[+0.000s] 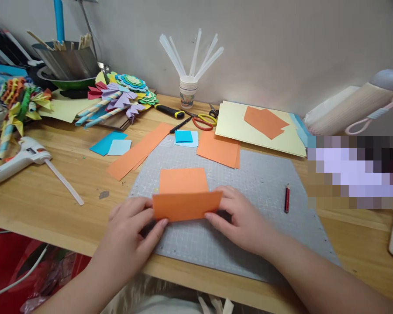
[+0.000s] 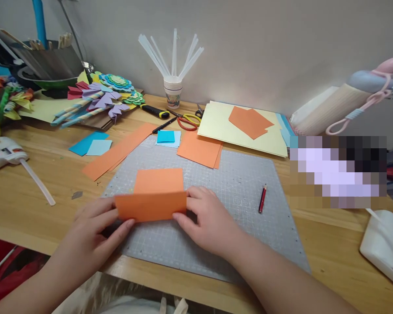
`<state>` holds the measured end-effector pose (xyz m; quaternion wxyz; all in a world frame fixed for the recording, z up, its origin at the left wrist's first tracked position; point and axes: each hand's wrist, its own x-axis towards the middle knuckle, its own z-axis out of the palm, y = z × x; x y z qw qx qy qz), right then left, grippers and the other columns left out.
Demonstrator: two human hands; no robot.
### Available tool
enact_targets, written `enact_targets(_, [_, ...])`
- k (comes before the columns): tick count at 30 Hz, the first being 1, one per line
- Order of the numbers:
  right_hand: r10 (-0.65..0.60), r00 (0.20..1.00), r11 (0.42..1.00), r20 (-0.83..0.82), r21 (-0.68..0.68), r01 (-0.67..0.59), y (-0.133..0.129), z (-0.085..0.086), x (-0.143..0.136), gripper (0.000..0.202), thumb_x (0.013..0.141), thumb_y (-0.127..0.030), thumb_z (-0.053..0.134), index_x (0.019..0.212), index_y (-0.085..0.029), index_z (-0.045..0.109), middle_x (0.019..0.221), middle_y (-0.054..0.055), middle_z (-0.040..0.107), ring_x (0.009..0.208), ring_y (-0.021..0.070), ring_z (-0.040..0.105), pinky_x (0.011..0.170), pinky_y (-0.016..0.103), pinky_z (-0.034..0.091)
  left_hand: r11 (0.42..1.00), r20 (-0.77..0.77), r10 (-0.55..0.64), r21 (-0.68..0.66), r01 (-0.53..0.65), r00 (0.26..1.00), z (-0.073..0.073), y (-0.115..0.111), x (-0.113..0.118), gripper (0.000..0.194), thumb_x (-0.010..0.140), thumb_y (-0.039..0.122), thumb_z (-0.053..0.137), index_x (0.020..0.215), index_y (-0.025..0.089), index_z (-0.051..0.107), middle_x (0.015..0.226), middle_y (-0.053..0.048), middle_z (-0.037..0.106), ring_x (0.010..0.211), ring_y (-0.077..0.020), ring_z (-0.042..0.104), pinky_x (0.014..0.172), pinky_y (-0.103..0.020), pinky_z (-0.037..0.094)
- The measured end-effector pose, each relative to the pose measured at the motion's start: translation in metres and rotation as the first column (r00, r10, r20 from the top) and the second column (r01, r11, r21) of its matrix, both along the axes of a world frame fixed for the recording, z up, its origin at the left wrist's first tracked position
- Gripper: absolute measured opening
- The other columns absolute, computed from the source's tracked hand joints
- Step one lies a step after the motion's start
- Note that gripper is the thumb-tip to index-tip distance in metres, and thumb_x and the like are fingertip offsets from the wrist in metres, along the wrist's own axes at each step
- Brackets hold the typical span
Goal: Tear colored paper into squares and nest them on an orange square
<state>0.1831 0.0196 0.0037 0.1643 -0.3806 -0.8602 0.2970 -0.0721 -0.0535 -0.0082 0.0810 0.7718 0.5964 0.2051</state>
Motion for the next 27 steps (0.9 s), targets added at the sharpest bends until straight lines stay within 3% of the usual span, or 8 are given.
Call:
enact_targets(4, [-0.172,0.984,0.984,0.044,-0.033,0.173,0.001,-0.007,-0.01,0.02,0.09,-0.028,0.054,0.072,-0.019,0.059,0.093,0.006,0.058,0.089,0.0208,0.053,0.08,0.038,0.042,0.977,0.001,0.165,0.134,-0.164,0.986,-0.003,0.003,0.009,0.024,0.088,0.035,0.054,0.105,0.017,0.056,0.106,-0.011,0.059,0.102,-0.028,0.056,0.085,-0.043,0.042])
enact_targets(7, [-0.233,0.97,0.972,0.073,0.002,0.234,0.002,-0.009,-0.015,0.024,0.088,-0.028,0.055,0.067,-0.019,0.051,0.085,0.004,0.055,0.082,0.0195,0.051,0.075,0.036,0.041,0.943,-0.079,0.101,0.326,-0.07,0.992,-0.004,0.002,0.018,0.04,0.087,0.025,0.058,0.125,0.019,0.049,0.123,-0.015,0.053,0.112,-0.0295,0.052,0.093,-0.046,0.037])
enact_targets(9, [-0.257,0.963,0.966,0.083,0.025,0.256,0.002,-0.009,-0.017,0.026,0.088,-0.028,0.056,0.065,-0.02,0.045,0.082,0.003,0.053,0.079,0.0186,0.049,0.072,0.035,0.04,0.931,-0.139,0.0,0.361,0.05,0.99,-0.003,0.001,0.023,0.04,0.088,0.021,0.058,0.127,0.027,0.052,0.13,-0.011,0.054,0.115,-0.028,0.051,0.097,-0.045,0.034])
enact_targets(15, [-0.29,0.954,0.956,0.082,0.066,0.285,0.002,-0.012,-0.019,0.02,0.085,-0.024,0.057,0.071,-0.021,0.043,0.08,0.001,0.051,0.076,0.018,0.049,0.069,0.034,0.04,0.964,-0.106,-0.095,0.238,0.118,0.99,-0.001,0.005,0.029,0.025,0.092,0.027,0.052,0.115,0.027,0.063,0.129,-0.002,0.063,0.122,-0.0255,0.051,0.104,-0.043,0.03])
enact_targets(17, [-0.304,0.952,0.952,0.026,0.044,0.303,0.002,-0.013,-0.017,0.008,0.085,-0.024,0.057,0.086,-0.02,0.05,0.088,0.003,0.054,0.08,0.018,0.051,0.07,0.034,0.043,0.976,-0.093,-0.09,0.189,0.106,0.992,-0.002,0.007,0.029,0.026,0.092,0.029,0.051,0.115,0.026,0.064,0.129,-0.003,0.062,0.121,-0.026,0.051,0.105,-0.044,0.03])
enact_targets(20, [-0.344,0.936,0.931,-0.072,0.101,0.35,-0.001,-0.012,-0.011,0.03,0.087,-0.024,0.057,0.115,-0.017,0.05,0.106,0.009,0.054,0.088,0.0188,0.054,0.074,0.034,0.046,0.985,-0.088,-0.082,0.142,0.094,0.993,-0.002,0.007,0.028,0.028,0.092,0.03,0.05,0.116,0.027,0.063,0.129,-0.005,0.061,0.121,-0.0262,0.051,0.105,-0.046,0.029])
enact_targets(23, [-0.263,0.96,0.923,-0.095,0.264,0.279,-0.009,-0.005,-0.005,0.027,0.091,-0.022,0.051,0.116,-0.016,0.056,0.107,0.011,0.054,0.09,0.0194,0.054,0.078,0.035,0.045,0.988,-0.084,-0.074,0.127,0.084,0.994,-0.002,0.008,0.028,0.028,0.091,0.03,0.051,0.116,0.028,0.063,0.129,-0.005,0.06,0.12,-0.0261,0.051,0.105,-0.046,0.029])
enact_targets(27, [-0.008,1.0,0.938,-0.006,0.348,0.009,-0.021,0.004,-0.004,0.025,0.093,-0.019,0.046,0.11,-0.016,0.065,0.093,0.009,0.058,0.084,0.0188,0.054,0.073,0.034,0.043,0.987,-0.088,-0.075,0.136,0.086,0.993,-0.001,0.008,0.028,0.027,0.089,0.029,0.053,0.114,0.027,0.064,0.127,-0.005,0.061,0.119,-0.0262,0.052,0.104,-0.046,0.029])
